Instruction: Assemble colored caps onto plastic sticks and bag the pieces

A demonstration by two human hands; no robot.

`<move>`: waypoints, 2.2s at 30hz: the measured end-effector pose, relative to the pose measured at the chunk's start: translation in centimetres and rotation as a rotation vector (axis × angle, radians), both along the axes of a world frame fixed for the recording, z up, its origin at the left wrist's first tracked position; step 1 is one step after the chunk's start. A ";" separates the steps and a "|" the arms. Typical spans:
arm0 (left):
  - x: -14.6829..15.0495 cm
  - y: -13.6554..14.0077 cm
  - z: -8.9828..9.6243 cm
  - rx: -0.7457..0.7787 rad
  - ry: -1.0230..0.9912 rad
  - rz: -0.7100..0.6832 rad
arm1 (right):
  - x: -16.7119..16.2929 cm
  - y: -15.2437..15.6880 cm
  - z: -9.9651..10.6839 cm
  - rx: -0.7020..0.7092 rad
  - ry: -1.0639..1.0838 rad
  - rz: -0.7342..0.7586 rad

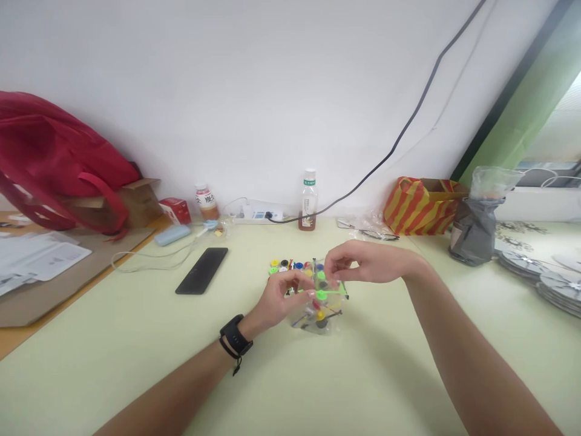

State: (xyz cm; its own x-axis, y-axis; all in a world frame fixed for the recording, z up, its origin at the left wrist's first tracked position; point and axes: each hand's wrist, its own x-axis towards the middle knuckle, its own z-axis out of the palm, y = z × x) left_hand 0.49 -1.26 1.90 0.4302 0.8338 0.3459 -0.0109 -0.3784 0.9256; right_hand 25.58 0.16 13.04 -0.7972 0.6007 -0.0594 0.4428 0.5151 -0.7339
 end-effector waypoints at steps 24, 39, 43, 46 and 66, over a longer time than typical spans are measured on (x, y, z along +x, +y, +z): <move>1.3 -0.6 -1.2 -0.073 -0.090 0.261 | -3.6 -3.0 -10.2 -0.260 0.683 -0.580; -0.6 1.5 -1.2 -0.174 -0.079 0.093 | -1.9 -2.3 -10.2 -0.346 0.609 -0.535; -0.4 1.6 -1.7 -0.177 -0.088 0.161 | -2.1 -2.2 -10.3 -0.339 0.617 -0.575; -0.4 1.6 -1.9 -0.174 -0.097 0.173 | -2.0 -2.2 -10.2 -0.326 0.619 -0.600; -0.9 2.3 -1.4 -0.188 -0.077 0.151 | 0.7 -1.1 -10.2 -0.282 0.526 -0.476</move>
